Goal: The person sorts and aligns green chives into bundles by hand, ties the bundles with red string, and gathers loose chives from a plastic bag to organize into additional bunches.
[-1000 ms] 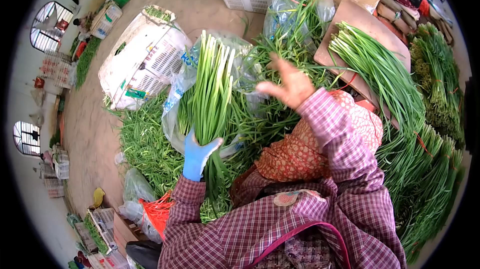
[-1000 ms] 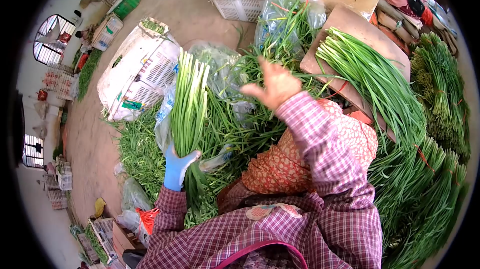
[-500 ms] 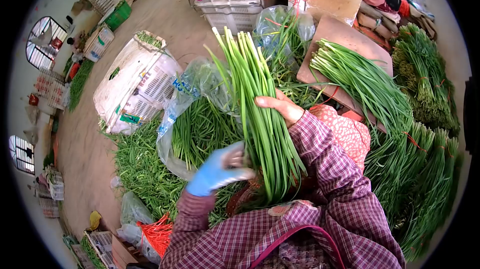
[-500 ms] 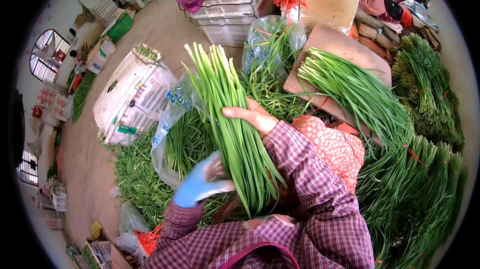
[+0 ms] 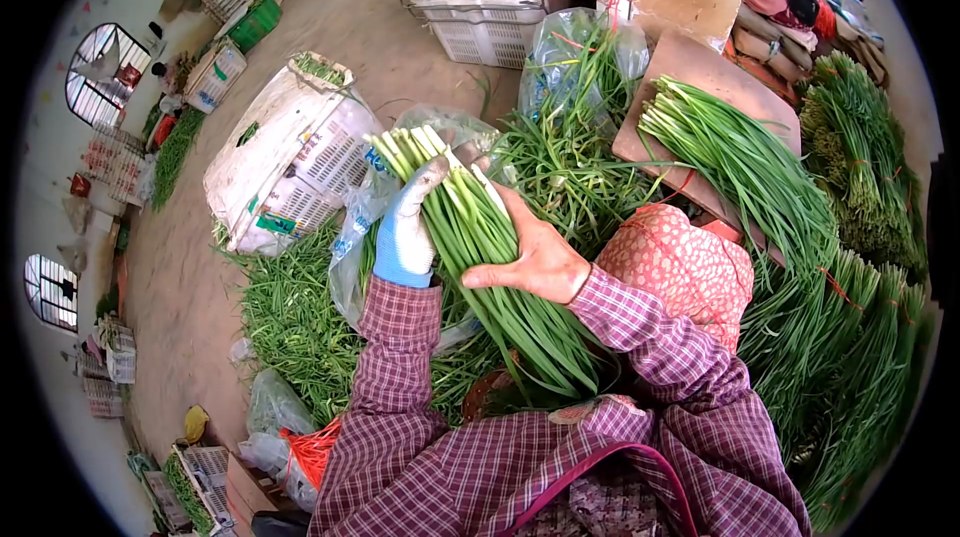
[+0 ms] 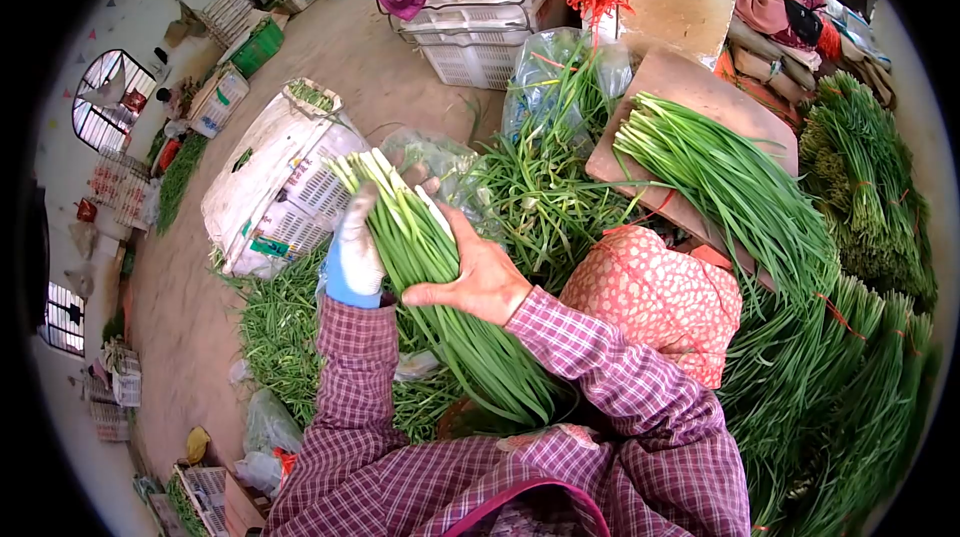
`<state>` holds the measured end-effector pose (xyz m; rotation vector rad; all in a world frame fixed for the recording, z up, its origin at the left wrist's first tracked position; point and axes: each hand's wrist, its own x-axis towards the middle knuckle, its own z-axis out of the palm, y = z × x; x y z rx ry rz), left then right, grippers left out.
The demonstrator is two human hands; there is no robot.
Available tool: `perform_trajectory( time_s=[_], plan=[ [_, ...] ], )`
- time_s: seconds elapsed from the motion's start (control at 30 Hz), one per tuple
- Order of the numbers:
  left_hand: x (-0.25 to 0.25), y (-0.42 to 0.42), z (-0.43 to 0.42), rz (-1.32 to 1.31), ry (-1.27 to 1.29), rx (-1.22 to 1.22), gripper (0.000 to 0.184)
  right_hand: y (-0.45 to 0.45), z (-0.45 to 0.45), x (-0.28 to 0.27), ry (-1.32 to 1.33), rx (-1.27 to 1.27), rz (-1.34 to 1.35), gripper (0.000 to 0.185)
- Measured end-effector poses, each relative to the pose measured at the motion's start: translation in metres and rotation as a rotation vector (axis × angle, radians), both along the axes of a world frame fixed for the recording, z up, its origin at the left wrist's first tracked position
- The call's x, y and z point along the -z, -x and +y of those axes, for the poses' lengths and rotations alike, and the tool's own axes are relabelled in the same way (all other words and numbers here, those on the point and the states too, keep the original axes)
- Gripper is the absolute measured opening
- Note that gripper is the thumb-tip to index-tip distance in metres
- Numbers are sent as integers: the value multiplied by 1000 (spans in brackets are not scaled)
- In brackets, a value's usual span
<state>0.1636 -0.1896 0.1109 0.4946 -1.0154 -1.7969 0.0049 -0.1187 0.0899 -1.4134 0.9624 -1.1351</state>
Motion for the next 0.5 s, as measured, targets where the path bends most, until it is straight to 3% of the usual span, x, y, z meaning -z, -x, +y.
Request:
perform_trajectory(
  time_s=[0.1,0.13,0.2,0.23,0.27,0.37,0.5],
  plan=[
    [6,-1,2,-17,-102,-85,51,6,-2,-2,11,-88,-124,106],
    [7,-3,1,-7,-120,-83,49,14,-2,-6,12,-83,-80,98],
    [4,1,6,26,-112,-57,47,19,-10,-14,-70,-144,-305,89],
    [6,0,6,22,-97,-74,44,20,-11,-15,-29,-105,-277,72],
    [7,0,5,18,-82,-91,41,20,-14,-14,-28,-104,-277,72],
    [7,-3,7,34,-94,-56,40,17,-20,-3,-184,-30,-426,42],
    [8,-1,9,-62,-112,-201,42,27,-35,-1,-93,28,-361,29]
  ],
)
